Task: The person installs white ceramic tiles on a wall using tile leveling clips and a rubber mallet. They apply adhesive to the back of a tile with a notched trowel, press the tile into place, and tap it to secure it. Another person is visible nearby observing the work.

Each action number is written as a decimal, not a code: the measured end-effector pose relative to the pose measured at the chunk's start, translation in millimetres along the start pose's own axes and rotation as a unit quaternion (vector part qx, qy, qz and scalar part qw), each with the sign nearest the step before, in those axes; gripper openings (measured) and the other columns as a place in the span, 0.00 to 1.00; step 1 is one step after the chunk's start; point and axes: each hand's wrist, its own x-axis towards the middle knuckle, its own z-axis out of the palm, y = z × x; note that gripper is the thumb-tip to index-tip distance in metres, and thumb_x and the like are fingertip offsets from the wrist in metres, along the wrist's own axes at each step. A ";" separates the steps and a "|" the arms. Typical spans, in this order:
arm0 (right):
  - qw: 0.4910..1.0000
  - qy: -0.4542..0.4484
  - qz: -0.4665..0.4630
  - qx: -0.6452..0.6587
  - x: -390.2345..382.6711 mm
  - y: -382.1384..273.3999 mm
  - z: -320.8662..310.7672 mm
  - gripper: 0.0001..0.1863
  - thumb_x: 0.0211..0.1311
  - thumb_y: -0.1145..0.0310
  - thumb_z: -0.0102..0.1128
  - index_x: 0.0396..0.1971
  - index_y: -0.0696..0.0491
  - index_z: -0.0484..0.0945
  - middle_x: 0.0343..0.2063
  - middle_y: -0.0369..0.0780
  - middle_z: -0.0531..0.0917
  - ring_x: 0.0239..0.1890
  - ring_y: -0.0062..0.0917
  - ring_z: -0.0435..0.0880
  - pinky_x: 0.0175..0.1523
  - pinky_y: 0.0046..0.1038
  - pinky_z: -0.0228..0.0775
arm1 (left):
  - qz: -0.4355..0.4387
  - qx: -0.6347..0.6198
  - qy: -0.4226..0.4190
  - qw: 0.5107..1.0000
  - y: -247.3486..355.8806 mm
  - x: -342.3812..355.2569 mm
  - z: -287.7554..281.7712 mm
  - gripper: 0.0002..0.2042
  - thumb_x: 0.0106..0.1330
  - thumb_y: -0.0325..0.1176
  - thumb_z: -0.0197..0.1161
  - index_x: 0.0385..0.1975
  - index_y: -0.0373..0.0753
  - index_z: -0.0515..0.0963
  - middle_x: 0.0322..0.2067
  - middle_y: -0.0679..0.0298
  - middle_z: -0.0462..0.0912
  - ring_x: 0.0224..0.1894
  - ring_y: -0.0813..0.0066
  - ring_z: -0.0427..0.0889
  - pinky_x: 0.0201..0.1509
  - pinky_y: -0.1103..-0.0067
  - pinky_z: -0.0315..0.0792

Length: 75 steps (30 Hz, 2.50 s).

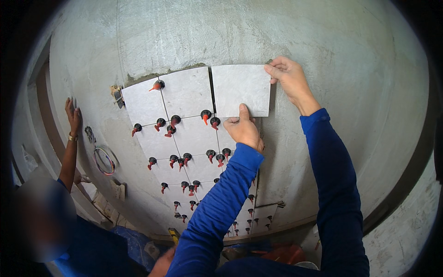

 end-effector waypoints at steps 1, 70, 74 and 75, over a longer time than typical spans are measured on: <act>1.000 0.010 0.015 -0.005 0.5 0.5 -0.8 0.10 0.67 0.69 0.70 0.40 0.61 0.82 0.36 0.42 0.87 0.32 0.23 0.83 0.37 0.24 0.75 | 0.006 0.006 -0.002 1.000 -0.7 1.1 -0.5 0.21 0.73 0.42 0.70 0.45 0.38 0.62 0.34 0.60 0.74 0.31 0.75 0.74 0.35 0.77 0.73; 0.962 0.244 0.061 0.102 -85.3 149.2 75.7 0.07 0.66 0.73 0.73 0.34 0.57 0.82 0.27 0.33 0.83 0.26 0.14 0.77 0.29 0.21 0.69 | 0.446 0.546 -0.131 0.697 99.2 94.0 -28.5 0.16 0.57 0.28 0.73 0.45 0.29 0.85 0.40 0.49 0.90 0.41 0.60 0.91 0.51 0.71 0.83; 0.965 0.245 0.057 0.077 -85.6 147.4 74.0 0.07 0.63 0.73 0.75 0.31 0.58 0.83 0.24 0.33 0.83 0.27 0.14 0.76 0.33 0.22 0.70 | 0.484 0.570 -0.133 0.651 95.9 90.1 -33.1 0.20 0.54 0.26 0.75 0.47 0.29 0.84 0.43 0.49 0.88 0.42 0.59 0.90 0.50 0.69 0.83; 0.966 0.242 0.063 0.072 -86.0 146.0 73.3 0.07 0.63 0.73 0.74 0.31 0.58 0.83 0.24 0.32 0.83 0.27 0.14 0.77 0.34 0.22 0.70 | 0.498 0.578 -0.131 0.633 95.0 88.7 -34.4 0.21 0.53 0.26 0.75 0.48 0.29 0.84 0.43 0.49 0.87 0.42 0.58 0.90 0.50 0.69 0.83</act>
